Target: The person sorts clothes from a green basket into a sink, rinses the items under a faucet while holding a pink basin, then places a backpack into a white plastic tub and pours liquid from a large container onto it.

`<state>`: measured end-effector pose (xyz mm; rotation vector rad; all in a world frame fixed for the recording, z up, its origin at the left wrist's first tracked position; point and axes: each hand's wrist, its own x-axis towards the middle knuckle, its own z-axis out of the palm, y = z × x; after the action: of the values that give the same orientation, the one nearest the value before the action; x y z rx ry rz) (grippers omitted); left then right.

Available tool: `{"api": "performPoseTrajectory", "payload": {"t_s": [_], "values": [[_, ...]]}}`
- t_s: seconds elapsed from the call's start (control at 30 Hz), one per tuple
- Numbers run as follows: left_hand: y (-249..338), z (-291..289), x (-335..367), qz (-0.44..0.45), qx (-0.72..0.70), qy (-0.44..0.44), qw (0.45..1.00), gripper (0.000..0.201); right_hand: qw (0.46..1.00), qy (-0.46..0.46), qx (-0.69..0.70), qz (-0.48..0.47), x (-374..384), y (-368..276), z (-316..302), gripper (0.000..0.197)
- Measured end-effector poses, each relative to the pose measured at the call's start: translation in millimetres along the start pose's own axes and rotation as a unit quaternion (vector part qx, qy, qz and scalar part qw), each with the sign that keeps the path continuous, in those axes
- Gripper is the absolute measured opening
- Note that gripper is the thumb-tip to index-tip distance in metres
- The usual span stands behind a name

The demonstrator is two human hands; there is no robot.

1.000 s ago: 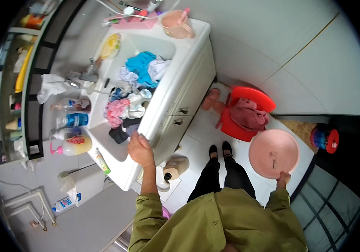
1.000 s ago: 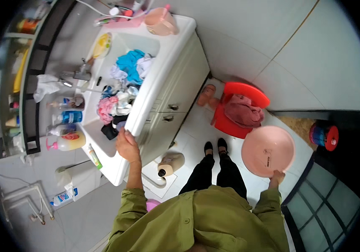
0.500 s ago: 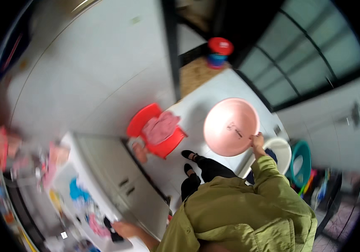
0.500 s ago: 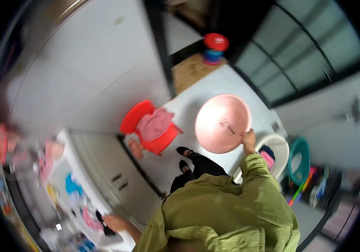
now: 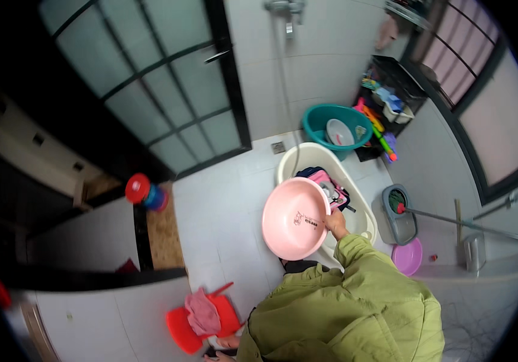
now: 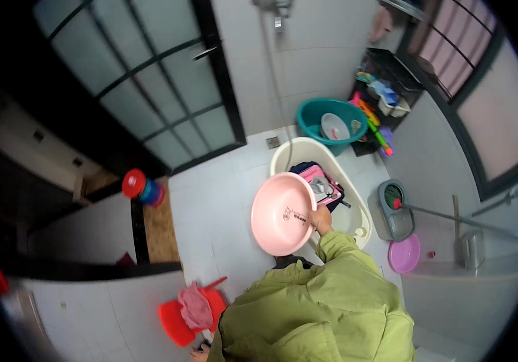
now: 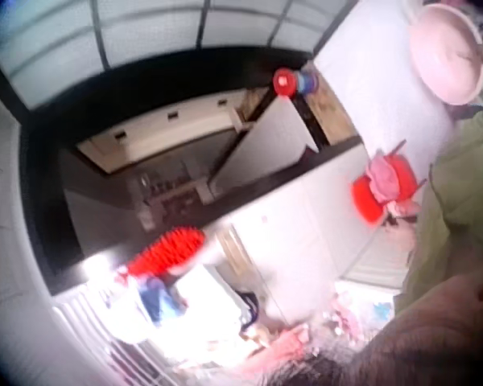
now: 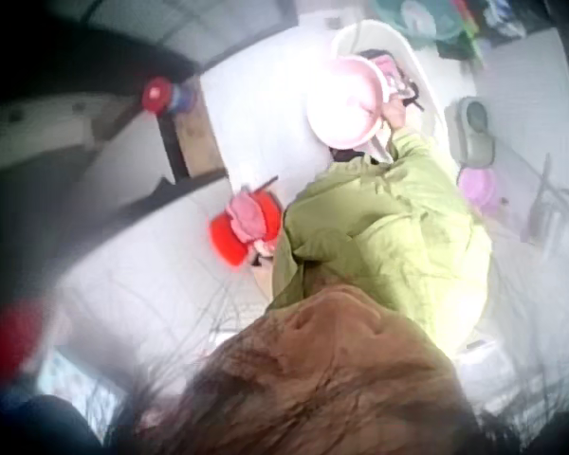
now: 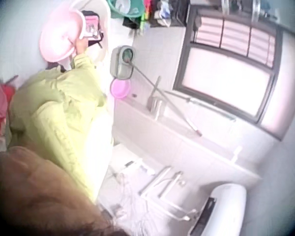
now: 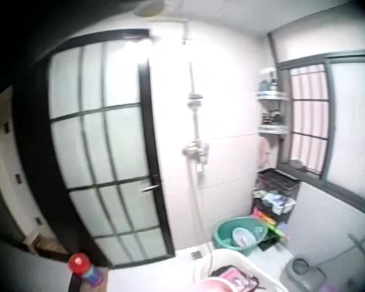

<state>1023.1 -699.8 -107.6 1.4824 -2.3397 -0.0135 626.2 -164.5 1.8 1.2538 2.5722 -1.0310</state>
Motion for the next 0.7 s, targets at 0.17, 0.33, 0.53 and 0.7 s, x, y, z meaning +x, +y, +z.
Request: {"api": "performPoseTrajectory", "payload": {"t_s": [0.17, 0.33, 0.53, 0.7], "values": [[128, 39, 27, 0.105, -0.127, -0.204, 0.965, 0.037, 0.993, 0.059, 0.039, 0.097, 77, 78, -48, 0.037], [235, 84, 31, 0.153, -0.109, -0.400, 0.897, 0.029, 0.946, 0.253, 0.123, 0.163, 107, 228, -80, 0.037], [281, 148, 71, 0.603, 0.111, -0.289, 0.735, 0.021, 0.815, 0.351, 0.298, 0.351, 32, 214, -100, 0.027], [376, 96, 81, -0.130, -0.280, -0.577, 0.756, 0.029, 0.894, 0.119, 0.271, 0.336, -35, 260, -75, 0.024]]}}
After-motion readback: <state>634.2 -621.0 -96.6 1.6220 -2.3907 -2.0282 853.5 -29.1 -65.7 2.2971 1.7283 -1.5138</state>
